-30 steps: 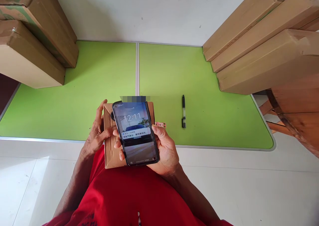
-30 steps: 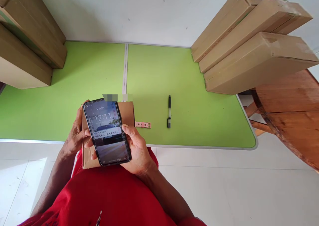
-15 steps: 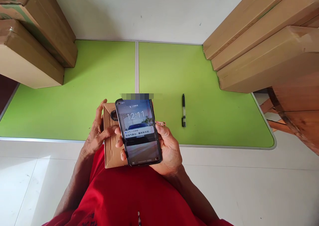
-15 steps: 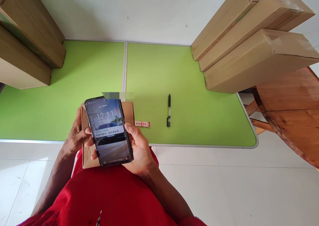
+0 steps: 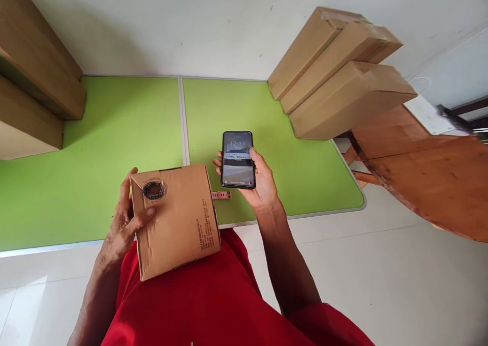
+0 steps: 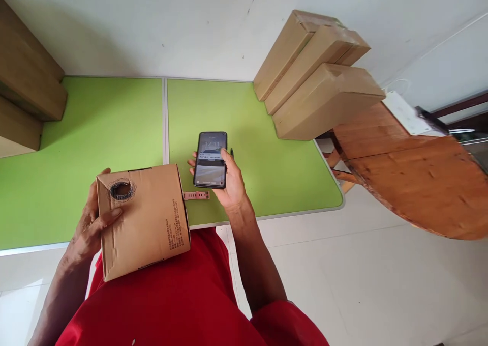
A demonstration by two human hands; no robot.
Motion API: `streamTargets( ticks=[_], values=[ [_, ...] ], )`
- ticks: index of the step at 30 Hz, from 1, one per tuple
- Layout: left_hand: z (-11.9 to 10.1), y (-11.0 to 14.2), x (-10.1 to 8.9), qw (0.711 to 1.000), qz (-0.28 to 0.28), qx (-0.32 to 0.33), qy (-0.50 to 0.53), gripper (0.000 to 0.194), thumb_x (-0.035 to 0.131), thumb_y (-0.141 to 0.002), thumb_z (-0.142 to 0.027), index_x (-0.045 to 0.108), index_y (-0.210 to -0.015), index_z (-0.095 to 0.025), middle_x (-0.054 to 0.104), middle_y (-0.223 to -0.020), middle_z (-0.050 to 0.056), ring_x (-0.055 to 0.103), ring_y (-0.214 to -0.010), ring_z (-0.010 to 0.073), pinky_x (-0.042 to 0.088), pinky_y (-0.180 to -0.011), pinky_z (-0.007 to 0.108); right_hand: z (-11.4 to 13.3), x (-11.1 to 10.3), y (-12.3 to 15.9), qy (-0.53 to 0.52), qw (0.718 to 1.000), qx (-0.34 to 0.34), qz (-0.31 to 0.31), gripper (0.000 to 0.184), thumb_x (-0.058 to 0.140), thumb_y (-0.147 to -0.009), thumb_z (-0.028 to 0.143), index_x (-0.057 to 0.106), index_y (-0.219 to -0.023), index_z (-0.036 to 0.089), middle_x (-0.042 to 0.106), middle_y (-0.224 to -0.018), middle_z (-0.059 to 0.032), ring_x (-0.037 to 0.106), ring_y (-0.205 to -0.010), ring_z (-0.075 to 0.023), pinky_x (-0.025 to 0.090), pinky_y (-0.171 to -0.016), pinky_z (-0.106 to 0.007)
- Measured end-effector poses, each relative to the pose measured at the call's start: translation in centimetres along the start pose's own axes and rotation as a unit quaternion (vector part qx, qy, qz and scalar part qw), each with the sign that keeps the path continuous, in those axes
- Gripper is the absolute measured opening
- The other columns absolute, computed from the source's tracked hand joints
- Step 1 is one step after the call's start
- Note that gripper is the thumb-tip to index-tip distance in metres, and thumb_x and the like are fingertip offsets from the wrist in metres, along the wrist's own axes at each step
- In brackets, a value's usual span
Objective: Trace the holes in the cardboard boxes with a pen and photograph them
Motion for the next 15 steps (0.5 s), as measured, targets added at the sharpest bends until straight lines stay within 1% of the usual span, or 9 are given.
streamTargets(
  ticks=[2, 3, 6, 8, 11, 15],
  values=[
    [-0.2, 0.0, 0.4, 1.0, 0.001, -0.014, -0.002, 0.115, 0.089, -0.084, -0.055, 0.027, -0.179, -0.038, 0.069, -0.153, 0.011, 0.072, -0.132, 0.0388, 0.067, -0.103, 0.048, 1.0, -2.5, -1.2, 0.032, 0.998, -0.017, -0.057, 0.035, 0.055, -0.109, 0.047, 0.074, -0.122, 0.02, 0.09, -0.109, -0.0088, 0.088, -0.097, -0.027, 0.072, -0.087, -0.041],
    [-0.4, 0.1, 0.6, 1.0, 0.002, -0.019, -0.002, 0.116, 0.088, -0.085, -0.056, 0.025, -0.18, -0.037, 0.07, -0.152, 0.011, 0.072, -0.131, 0.0391, 0.067, -0.103, 0.048, 1.2, -3.4, -1.8, 0.056, 0.995, -0.013, -0.076, 0.034, 0.059, -0.107, 0.047, 0.074, -0.122, 0.02, 0.089, -0.108, -0.0089, 0.088, -0.096, -0.0277, 0.072, -0.088, -0.043],
    [-0.6, 0.1, 1.0, 1.0, -0.002, -0.021, -0.004, 0.113, 0.087, -0.086, -0.057, 0.027, -0.18, -0.037, 0.067, -0.156, 0.011, 0.068, -0.139, 0.0402, 0.063, -0.109, 0.05, 1.1, -5.4, -3.1, 0.117, 0.987, 0.011, -0.108, 0.031, 0.066, -0.103, 0.047, 0.072, -0.115, 0.019, 0.089, -0.105, -0.011, 0.087, -0.098, -0.0294, 0.07, -0.093, -0.046],
    [-0.6, 0.0, 1.0, 1.0, -0.006, -0.013, -0.003, 0.111, 0.087, -0.087, -0.055, 0.028, -0.179, -0.037, 0.063, -0.161, 0.012, 0.064, -0.144, 0.0407, 0.062, -0.111, 0.05, 0.8, -6.3, -3.8, 0.134, 0.984, 0.02, -0.118, 0.025, 0.065, -0.102, 0.043, 0.072, -0.109, 0.019, 0.089, -0.101, -0.0125, 0.087, -0.101, -0.03, 0.069, -0.095, -0.047],
    [0.0, -0.1, 0.9, 1.0, 0.0, -0.008, 0.002, 0.112, 0.086, -0.087, -0.054, 0.025, -0.18, -0.038, 0.063, -0.161, 0.012, 0.065, -0.143, 0.0411, 0.063, -0.11, 0.05, 0.8, -7.2, -4.6, 0.155, 0.978, 0.019, -0.137, 0.022, 0.062, -0.101, 0.041, 0.071, -0.106, 0.021, 0.089, -0.096, -0.0117, 0.087, -0.096, -0.0294, 0.069, -0.092, -0.046],
    [0.6, -0.2, 0.5, 1.0, -0.005, -0.017, 0.001, 0.112, 0.087, -0.085, -0.056, 0.028, -0.179, -0.038, 0.065, -0.158, 0.012, 0.061, -0.147, 0.0428, 0.063, -0.108, 0.049, 1.5, -8.1, -5.0, 0.204, 0.965, 0.007, -0.166, 0.024, 0.075, -0.094, 0.045, 0.069, -0.099, 0.022, 0.084, -0.084, -0.0079, 0.084, -0.087, -0.0285, 0.068, -0.084, -0.043]
  ],
)
Point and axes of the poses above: each hand's wrist, its own y-axis away from the middle knuckle, its own x-axis out of the palm, z = x × y, the point moved 9 cm from there along -y, towards the middle knuckle
